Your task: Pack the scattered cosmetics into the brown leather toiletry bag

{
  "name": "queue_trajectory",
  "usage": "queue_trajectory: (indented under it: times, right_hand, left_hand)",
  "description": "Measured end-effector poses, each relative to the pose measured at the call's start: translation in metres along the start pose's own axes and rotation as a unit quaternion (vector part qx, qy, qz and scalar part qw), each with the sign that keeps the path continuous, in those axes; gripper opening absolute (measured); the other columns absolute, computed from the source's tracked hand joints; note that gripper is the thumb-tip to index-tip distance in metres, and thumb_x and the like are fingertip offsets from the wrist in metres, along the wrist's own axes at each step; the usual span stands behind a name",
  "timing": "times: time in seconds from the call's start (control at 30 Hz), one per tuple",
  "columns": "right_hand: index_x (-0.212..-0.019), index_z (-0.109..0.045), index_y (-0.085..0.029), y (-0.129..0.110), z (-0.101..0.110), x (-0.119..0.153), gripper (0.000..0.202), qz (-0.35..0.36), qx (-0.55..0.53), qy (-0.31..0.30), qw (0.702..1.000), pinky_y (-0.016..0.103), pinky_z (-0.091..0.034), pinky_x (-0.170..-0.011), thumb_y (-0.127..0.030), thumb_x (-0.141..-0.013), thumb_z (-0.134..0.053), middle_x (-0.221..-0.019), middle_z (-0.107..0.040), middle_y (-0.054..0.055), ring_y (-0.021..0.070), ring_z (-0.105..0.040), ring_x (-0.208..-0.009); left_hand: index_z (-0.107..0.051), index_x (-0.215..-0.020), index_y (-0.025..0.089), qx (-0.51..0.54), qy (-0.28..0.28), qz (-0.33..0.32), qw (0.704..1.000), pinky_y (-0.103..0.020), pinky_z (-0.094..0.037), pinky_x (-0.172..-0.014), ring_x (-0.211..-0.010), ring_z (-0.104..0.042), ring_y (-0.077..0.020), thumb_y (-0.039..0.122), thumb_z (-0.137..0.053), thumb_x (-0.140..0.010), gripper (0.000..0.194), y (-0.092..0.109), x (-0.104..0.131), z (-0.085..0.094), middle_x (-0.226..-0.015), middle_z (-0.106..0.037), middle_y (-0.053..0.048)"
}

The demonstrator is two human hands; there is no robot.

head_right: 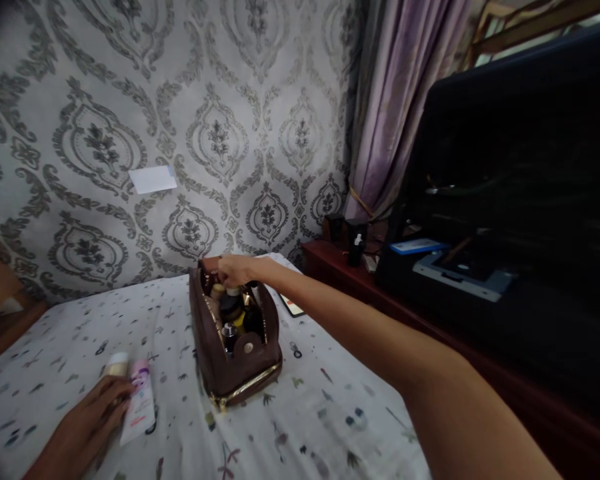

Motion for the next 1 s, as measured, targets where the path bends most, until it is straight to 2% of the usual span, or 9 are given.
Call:
queue_trajectory:
  times: [0.17, 0.27, 0.37, 0.43, 0.53, 0.6, 0.73, 0.9, 1.0]
  right_hand:
    - [-0.092, -0.074, -0.012, -0.028, 0.004, 0.01, 0.023, 0.022, -0.01, 0.088, 0.996, 0.024, -0.042, -0.072, -0.008, -0.087, -0.052, -0.088, -0.073, 0.008, 0.016, -0.062, -0.078]
    - [-0.09, -0.072, -0.015, -0.068, 0.014, 0.023, 0.021, 0.056, -0.032, 0.253, 0.965, 0.031, -0.046, -0.084, -0.015, -0.093, -0.051, -0.094, -0.071, 0.009, 0.0199, -0.063, -0.089]
    - [-0.089, -0.07, -0.015, -0.122, 0.006, 0.037, 0.022, 0.128, -0.068, 0.335, 0.931, 0.039, -0.047, -0.091, -0.019, -0.096, -0.049, -0.104, -0.07, 0.012, 0.0234, -0.062, -0.099]
    - [-0.093, -0.069, -0.015, -0.154, -0.011, 0.037, 0.021, 0.156, -0.118, 0.339, 0.92, 0.039, -0.049, -0.09, -0.019, -0.097, -0.048, -0.105, -0.069, 0.013, 0.0231, -0.061, -0.101]
    - [-0.092, -0.068, -0.017, -0.184, -0.06, 0.015, 0.019, 0.156, -0.198, 0.259, 0.933, 0.036, -0.051, -0.088, -0.017, -0.096, -0.05, -0.1, -0.068, 0.011, 0.0216, -0.062, -0.1]
    - [-0.1, -0.068, -0.018, -0.193, -0.097, -0.004, 0.016, 0.134, -0.226, 0.22, 0.939, 0.038, -0.051, -0.092, -0.018, -0.093, -0.054, -0.108, -0.067, 0.011, 0.0231, -0.061, -0.108]
    - [-0.12, -0.061, -0.016, -0.193, -0.155, -0.033, 0.036, 0.048, -0.25, 0.198, 0.947, 0.046, -0.045, -0.104, -0.014, -0.083, -0.061, -0.132, -0.054, 0.016, 0.0284, -0.05, -0.125]
    - [-0.124, -0.058, -0.017, -0.198, -0.176, -0.036, 0.044, 0.011, -0.282, 0.227, 0.932, 0.046, -0.04, -0.109, -0.007, -0.082, -0.053, -0.143, -0.043, 0.016, 0.0278, -0.043, -0.132]
    - [-0.127, -0.056, -0.021, -0.192, -0.182, -0.034, 0.046, -0.005, -0.341, 0.248, 0.907, 0.045, -0.04, -0.109, -0.01, -0.082, -0.053, -0.139, -0.045, 0.012, 0.0255, -0.045, -0.13]
  left_hand:
    - [-0.068, -0.089, 0.021, 0.109, -0.055, 0.076, 0.99, -0.025, -0.053, -0.068, -0.077, -0.066, -0.0178, 0.041, -0.046, -0.092, 0.031, 0.025, -0.014, 0.026, -0.091, -0.069, -0.005]
    - [-0.067, -0.093, 0.019, 0.175, 0.019, 0.149, 0.973, -0.026, -0.051, -0.069, -0.085, -0.065, -0.0192, 0.042, -0.05, -0.089, 0.029, 0.009, -0.015, 0.053, -0.095, -0.068, -0.006]
    - [-0.065, -0.093, 0.017, 0.224, 0.078, 0.217, 0.947, -0.026, -0.051, -0.066, -0.085, -0.065, -0.0198, 0.043, -0.055, -0.084, 0.029, -0.021, -0.009, 0.069, -0.091, -0.067, -0.005]
    - [-0.065, -0.091, 0.017, 0.225, 0.089, 0.237, 0.941, -0.026, -0.05, -0.063, -0.082, -0.065, -0.0201, 0.042, -0.055, -0.082, 0.028, -0.037, -0.004, 0.073, -0.088, -0.068, -0.005]
    - [-0.065, -0.087, 0.017, 0.174, 0.08, 0.24, 0.952, -0.03, -0.05, -0.07, -0.083, -0.064, -0.0207, 0.036, -0.051, -0.081, 0.024, -0.047, -0.001, 0.07, -0.088, -0.069, -0.005]
    - [-0.064, -0.087, 0.018, 0.129, 0.057, 0.225, 0.964, -0.032, -0.05, -0.076, -0.087, -0.063, -0.0211, 0.034, -0.049, -0.082, 0.022, -0.045, 0.0, 0.064, -0.092, -0.069, -0.005]
    - [-0.063, -0.097, 0.02, 0.058, -0.005, 0.18, 0.982, -0.035, -0.048, -0.083, -0.094, -0.06, -0.023, 0.036, -0.048, -0.088, 0.024, -0.03, 0.003, 0.047, -0.098, -0.068, -0.006]
    - [-0.054, -0.125, 0.02, 0.001, -0.063, 0.159, 0.985, -0.041, -0.045, -0.092, -0.105, -0.058, -0.0281, 0.037, -0.055, -0.086, 0.043, -0.02, 0.007, 0.031, -0.114, -0.066, -0.01]
    - [-0.048, -0.133, 0.019, -0.005, -0.082, 0.149, 0.985, -0.042, -0.043, -0.095, -0.11, -0.057, -0.0297, 0.038, -0.056, -0.086, 0.051, -0.018, 0.008, 0.028, -0.122, -0.064, -0.011]
Point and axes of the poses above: each hand's wrist, its own x-axis away from the middle knuckle, its own z-axis out of the back of the hand, y = z × x, the point moved 7 cm from there along -x, towards the middle knuckle
